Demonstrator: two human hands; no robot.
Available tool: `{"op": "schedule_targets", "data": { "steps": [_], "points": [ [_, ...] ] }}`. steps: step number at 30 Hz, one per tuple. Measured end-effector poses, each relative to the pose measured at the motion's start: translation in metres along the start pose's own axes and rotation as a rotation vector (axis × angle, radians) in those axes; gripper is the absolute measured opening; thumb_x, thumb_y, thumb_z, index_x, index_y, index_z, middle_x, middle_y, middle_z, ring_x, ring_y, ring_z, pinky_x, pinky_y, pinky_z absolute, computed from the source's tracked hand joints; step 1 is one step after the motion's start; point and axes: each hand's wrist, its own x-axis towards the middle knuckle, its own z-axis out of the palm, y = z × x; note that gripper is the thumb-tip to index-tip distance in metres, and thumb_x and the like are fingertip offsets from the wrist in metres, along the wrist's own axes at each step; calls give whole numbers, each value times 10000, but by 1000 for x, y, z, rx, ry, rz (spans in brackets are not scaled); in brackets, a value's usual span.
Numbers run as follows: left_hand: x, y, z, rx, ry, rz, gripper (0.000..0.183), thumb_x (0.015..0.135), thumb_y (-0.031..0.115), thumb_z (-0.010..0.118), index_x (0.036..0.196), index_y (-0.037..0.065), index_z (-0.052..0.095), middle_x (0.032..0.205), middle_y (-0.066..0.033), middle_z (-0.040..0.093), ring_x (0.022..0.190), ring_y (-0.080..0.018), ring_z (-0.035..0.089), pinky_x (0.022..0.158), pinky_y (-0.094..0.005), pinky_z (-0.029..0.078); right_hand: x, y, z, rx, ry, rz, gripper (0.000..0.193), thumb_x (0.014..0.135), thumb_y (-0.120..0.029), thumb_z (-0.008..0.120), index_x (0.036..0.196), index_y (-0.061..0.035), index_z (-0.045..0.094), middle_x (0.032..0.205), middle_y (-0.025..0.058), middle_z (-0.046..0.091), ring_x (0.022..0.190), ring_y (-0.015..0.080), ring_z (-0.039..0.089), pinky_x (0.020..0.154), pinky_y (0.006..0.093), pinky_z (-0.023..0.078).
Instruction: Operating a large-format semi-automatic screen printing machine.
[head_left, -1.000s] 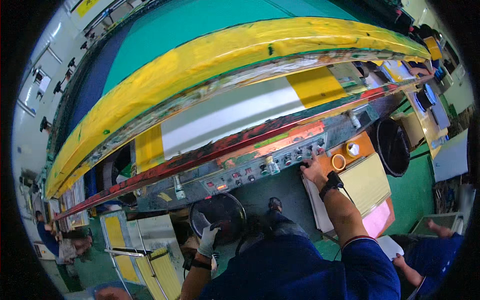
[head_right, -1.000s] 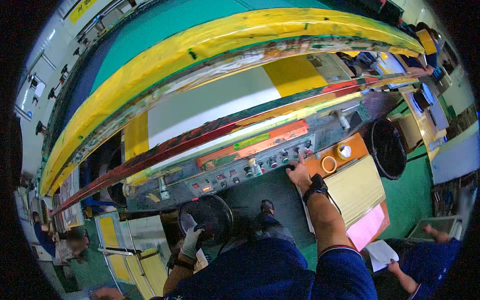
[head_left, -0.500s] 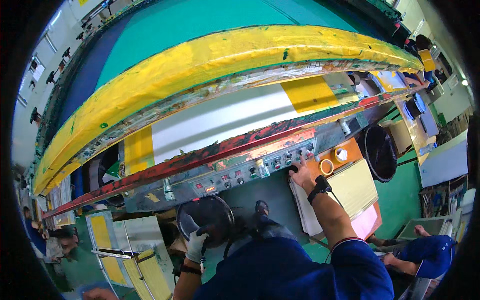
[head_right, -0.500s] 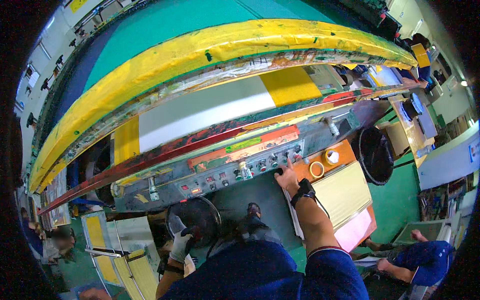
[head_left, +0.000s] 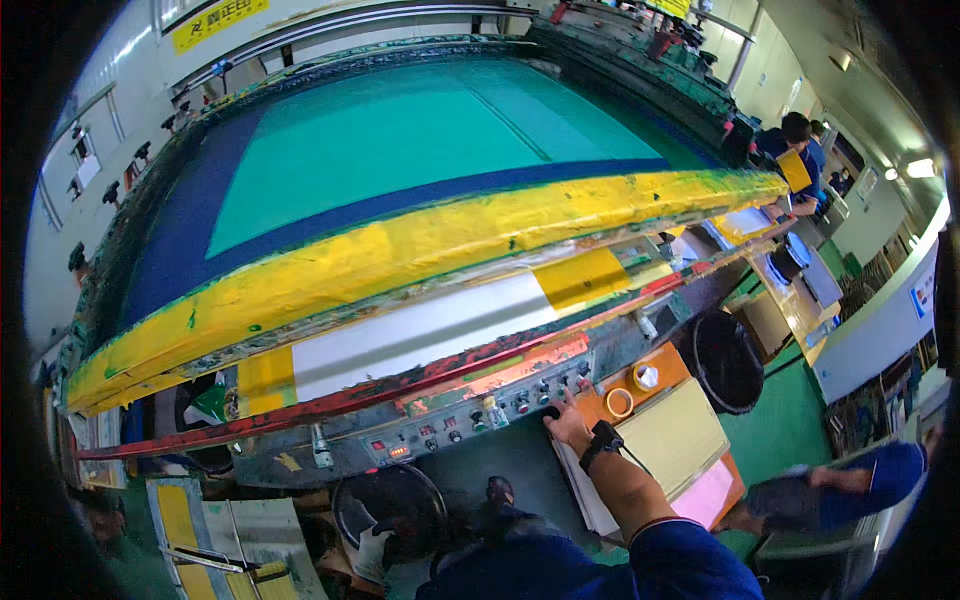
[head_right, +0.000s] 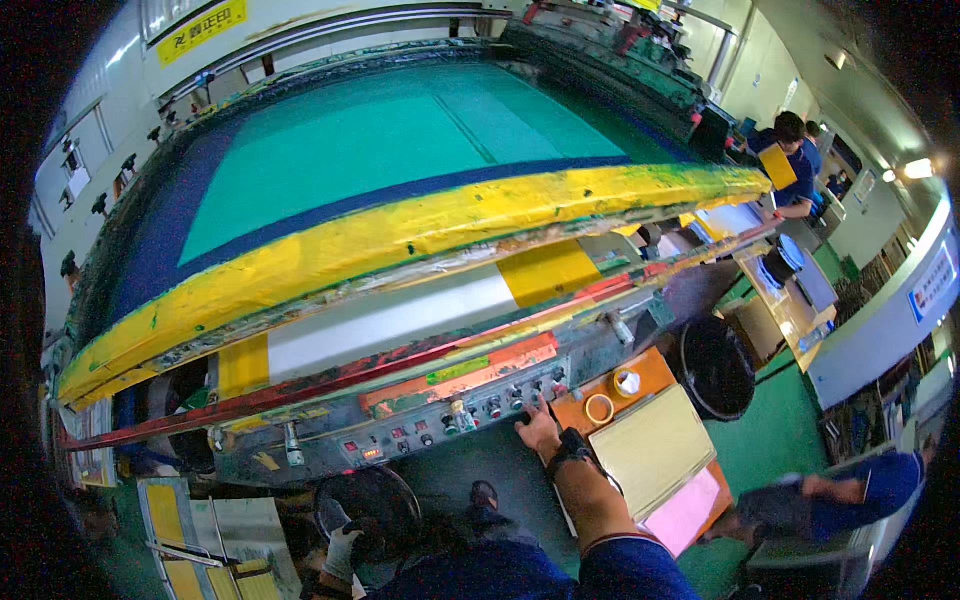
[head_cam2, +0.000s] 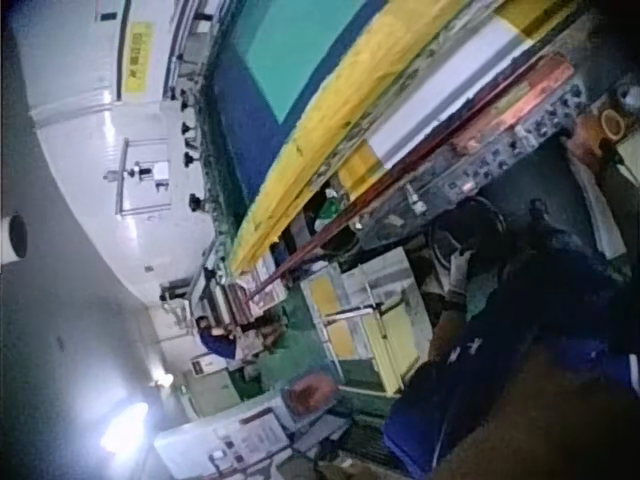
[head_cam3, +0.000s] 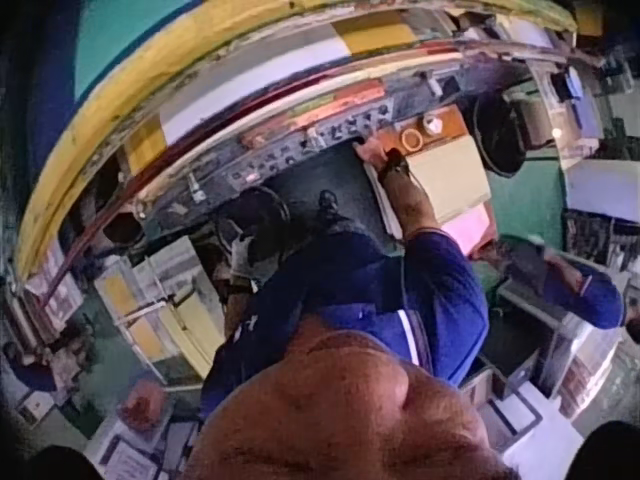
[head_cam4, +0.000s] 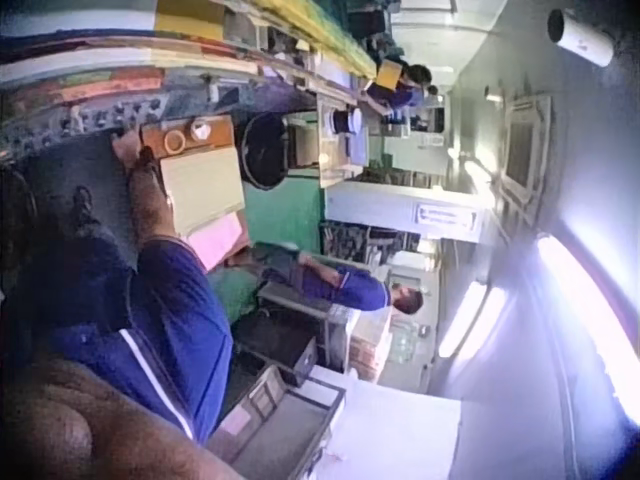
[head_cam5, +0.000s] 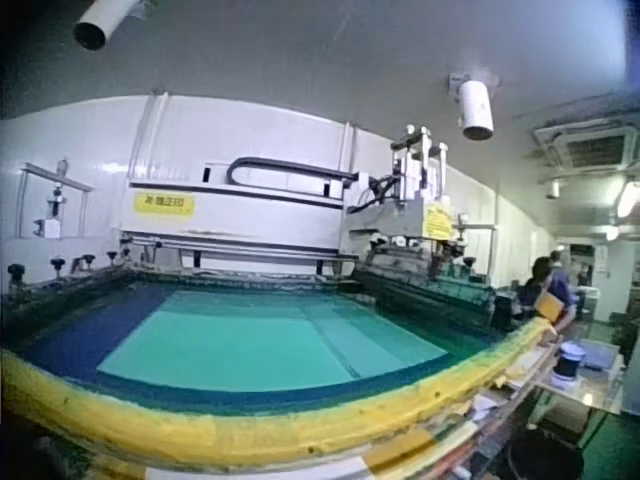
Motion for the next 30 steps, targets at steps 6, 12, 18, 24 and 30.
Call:
{"op": "schedule_targets", "data": {
  "steps": [6,12,18,24,30],
  "points": [
    [12,-44,-25,563,110,202,232,859,109,589,1059,3,639,978,-212,657,946,-374,622,828,-394,500,-5,3,-1,34,-82,27,568,785,-369,667,1297,-133,594,1516,239,309,1333,377,422,1097,414,383],
    [11,-30,-26,307,124,135,297,897,92,592,1166,-34,589,1056,-171,653,925,-309,649,800,-373,537,-9,-21,-22,86,-89,6,569,785,-366,631,1298,-125,590,1520,244,306,1350,384,400,1111,433,367],
    [16,-5,-2,220,36,31,240,906,126,602,1065,-47,654,1051,-128,685,905,-216,666,793,-337,547,-10,5,-22,225,-47,-147,513,772,-263,646,1252,-83,614,1436,200,427,1293,370,451,1110,420,366],
    [7,-33,-24,-137,-31,-28,137,851,79,638,944,-18,657,992,-89,688,887,-203,662,772,-334,544,-11,-20,-13,140,-103,42,644,777,-324,674,1346,-56,536,1548,246,248,1355,371,402,1111,397,363],
    [10,-46,-38,23,30,68,242,899,94,589,1084,-40,670,1005,-93,682,859,-178,639,773,-297,514,-15,-32,-17,213,-116,45,668,786,-320,677,1383,-80,500,1551,242,241,1360,382,389,1117,398,358]
  ]
}}
